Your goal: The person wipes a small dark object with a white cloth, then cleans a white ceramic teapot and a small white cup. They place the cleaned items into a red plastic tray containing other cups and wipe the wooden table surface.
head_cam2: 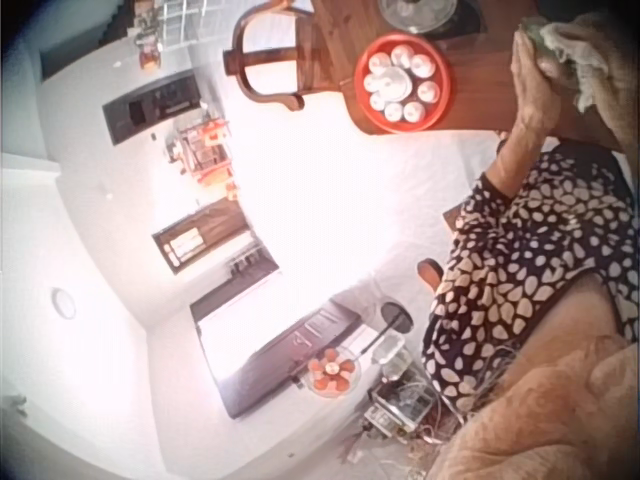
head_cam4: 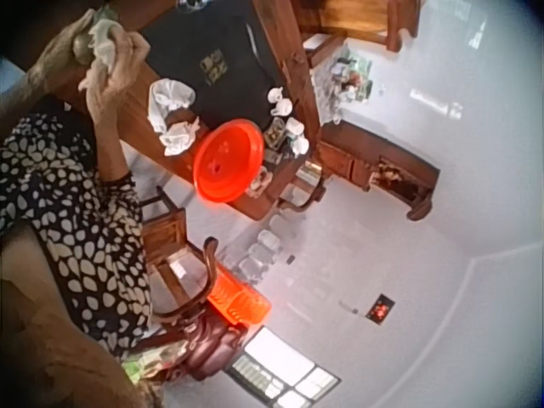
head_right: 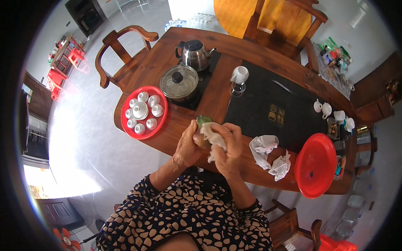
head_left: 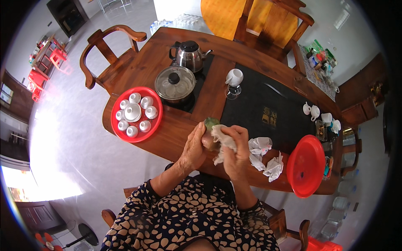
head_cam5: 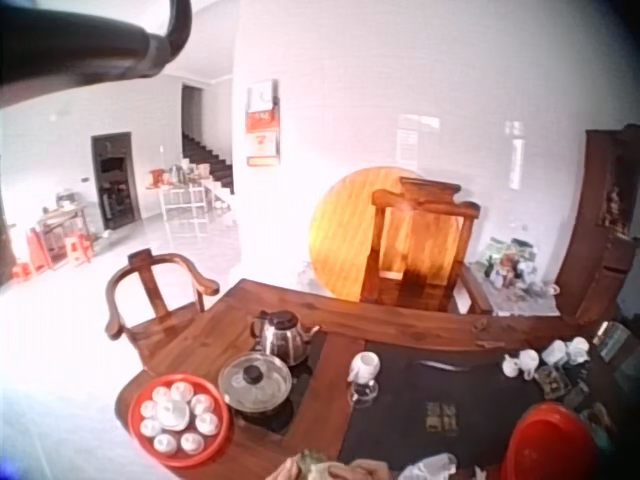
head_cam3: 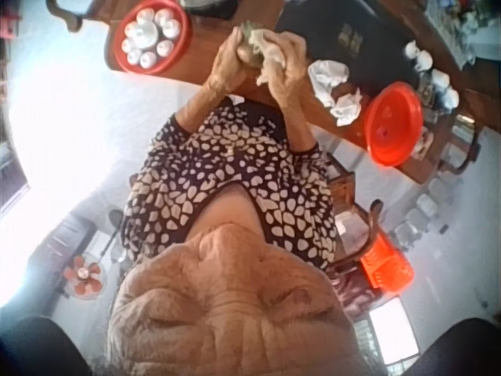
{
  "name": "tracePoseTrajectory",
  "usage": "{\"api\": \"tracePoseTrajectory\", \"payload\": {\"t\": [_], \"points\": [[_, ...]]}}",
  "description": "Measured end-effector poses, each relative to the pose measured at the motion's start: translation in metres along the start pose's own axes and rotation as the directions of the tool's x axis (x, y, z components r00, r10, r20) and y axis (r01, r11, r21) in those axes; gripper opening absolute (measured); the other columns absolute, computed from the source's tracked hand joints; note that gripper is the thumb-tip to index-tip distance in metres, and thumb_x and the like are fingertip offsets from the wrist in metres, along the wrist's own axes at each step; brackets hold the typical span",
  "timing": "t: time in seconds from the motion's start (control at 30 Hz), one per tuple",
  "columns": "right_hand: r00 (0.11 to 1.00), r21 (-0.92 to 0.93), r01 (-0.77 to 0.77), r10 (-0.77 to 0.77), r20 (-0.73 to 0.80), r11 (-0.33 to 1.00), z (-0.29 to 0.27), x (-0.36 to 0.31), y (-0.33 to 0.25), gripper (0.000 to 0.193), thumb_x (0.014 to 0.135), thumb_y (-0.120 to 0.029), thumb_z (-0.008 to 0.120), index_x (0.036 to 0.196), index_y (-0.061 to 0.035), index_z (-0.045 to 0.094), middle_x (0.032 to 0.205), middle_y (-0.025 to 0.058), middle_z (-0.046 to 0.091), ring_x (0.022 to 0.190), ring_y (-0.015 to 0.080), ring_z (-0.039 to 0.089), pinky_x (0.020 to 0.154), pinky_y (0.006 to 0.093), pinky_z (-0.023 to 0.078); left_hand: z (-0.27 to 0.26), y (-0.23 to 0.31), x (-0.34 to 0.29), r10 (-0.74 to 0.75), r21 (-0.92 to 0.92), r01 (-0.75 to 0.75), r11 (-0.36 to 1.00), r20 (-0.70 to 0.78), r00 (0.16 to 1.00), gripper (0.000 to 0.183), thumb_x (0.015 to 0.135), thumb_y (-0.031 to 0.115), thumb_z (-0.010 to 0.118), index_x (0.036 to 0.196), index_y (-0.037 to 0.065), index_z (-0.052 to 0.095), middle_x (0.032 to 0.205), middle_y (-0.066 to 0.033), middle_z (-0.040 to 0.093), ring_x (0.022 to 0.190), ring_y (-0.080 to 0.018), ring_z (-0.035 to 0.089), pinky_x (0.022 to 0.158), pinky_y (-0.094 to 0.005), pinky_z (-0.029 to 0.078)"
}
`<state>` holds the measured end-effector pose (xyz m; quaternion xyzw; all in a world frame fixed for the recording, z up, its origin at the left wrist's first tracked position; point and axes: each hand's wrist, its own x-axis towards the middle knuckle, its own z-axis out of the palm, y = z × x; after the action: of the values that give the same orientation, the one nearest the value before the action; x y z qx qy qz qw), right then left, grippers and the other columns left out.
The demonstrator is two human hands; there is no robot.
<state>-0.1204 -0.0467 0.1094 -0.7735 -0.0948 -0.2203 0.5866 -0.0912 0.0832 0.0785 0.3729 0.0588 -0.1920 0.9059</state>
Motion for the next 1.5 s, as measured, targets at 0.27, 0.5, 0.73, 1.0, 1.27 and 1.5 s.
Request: {"api": "tracePoseTrajectory", "payload": {"t": [0.27, 0.5, 0.73, 1.0, 1.27, 1.5], "points": [[0.916, -0.431, 0.396, -0.381, 0.124, 0.811, 0.023, -0.009, 0.009, 0.038, 0.073, 0.001, 0.067, 0.110, 0.0032, 0.064, 0.106, 0.0126, 0.052, 0.094, 0.0293, 0.051, 0.077, 0.0355, 0.047, 0.004, 0.009, -0.003, -0.089, -0.220, 0.100, 0.970, 0.059, 0.994, 0.051, 0.099, 0.046, 0.030, 0.112, 0.003, 0.054, 0.107, -0.0124, 0.060, 0.100, -0.0229, 0.059, 0.091, -0.0350, 0.047], [0.931, -0.300, 0.263, -0.160, 0.327, 0.917, -0.013, -0.031, 0.014, 0.038, 0.068, 0.000, 0.064, 0.106, 0.0035, 0.065, 0.098, 0.0125, 0.055, 0.089, 0.0300, 0.054, 0.076, 0.0354, 0.048, -0.004, 0.025, 0.003, -0.050, -0.511, 0.156, 0.846, 0.214, 0.976, 0.049, 0.095, 0.046, 0.042, 0.117, 0.003, 0.050, 0.113, -0.0169, 0.057, 0.106, -0.0343, 0.055, 0.095, -0.0445, 0.044], [0.963, -0.500, 0.268, -0.239, 0.123, 0.824, 0.006, 0.007, -0.016, 0.046, 0.075, 0.000, 0.064, 0.120, 0.0022, 0.056, 0.112, 0.0176, 0.049, 0.098, 0.0292, 0.051, 0.084, 0.0359, 0.045, 0.007, 0.012, 0.003, -0.062, -0.538, 0.173, 0.825, 0.218, 0.974, 0.044, 0.096, 0.043, 0.044, 0.117, 0.006, 0.054, 0.118, -0.0123, 0.059, 0.112, -0.0263, 0.055, 0.101, -0.0426, 0.040], [0.983, -0.446, 0.170, -0.122, 0.136, 0.879, 0.011, -0.017, 0.005, 0.040, 0.080, -0.001, 0.061, 0.119, 0.0074, 0.054, 0.105, 0.0178, 0.050, 0.092, 0.0295, 0.055, 0.076, 0.0352, 0.048, -0.008, 0.002, 0.003, -0.074, -0.518, 0.108, 0.849, 0.085, 0.994, 0.042, 0.095, 0.043, 0.047, 0.113, 0.006, 0.055, 0.115, -0.0081, 0.059, 0.112, -0.0241, 0.053, 0.103, -0.0401, 0.038], [0.982, -0.314, 0.091, -0.033, 0.183, 0.945, 0.005, -0.005, -0.019, 0.044, 0.074, -0.004, 0.067, 0.118, -0.0012, 0.060, 0.108, 0.0131, 0.053, 0.098, 0.0306, 0.055, 0.082, 0.0373, 0.048, -0.015, -0.001, 0.001, -0.093, -0.529, 0.153, 0.835, 0.139, 0.986, 0.046, 0.095, 0.046, 0.043, 0.116, 0.007, 0.054, 0.115, -0.0108, 0.058, 0.111, -0.0259, 0.054, 0.100, -0.0421, 0.041], [0.868, -0.393, 0.489, -0.387, 0.311, 0.779, 0.015, -0.018, 0.008, 0.042, 0.069, -0.007, 0.070, 0.110, -0.0039, 0.067, 0.114, 0.0090, 0.054, 0.098, 0.0289, 0.051, 0.082, 0.0358, 0.047, -0.011, 0.008, 0.001, -0.088, -0.486, 0.164, 0.858, 0.176, 0.981, 0.048, 0.094, 0.046, 0.045, 0.116, 0.003, 0.051, 0.115, -0.0158, 0.056, 0.108, -0.0286, 0.054, 0.098, -0.0444, 0.044]]}}
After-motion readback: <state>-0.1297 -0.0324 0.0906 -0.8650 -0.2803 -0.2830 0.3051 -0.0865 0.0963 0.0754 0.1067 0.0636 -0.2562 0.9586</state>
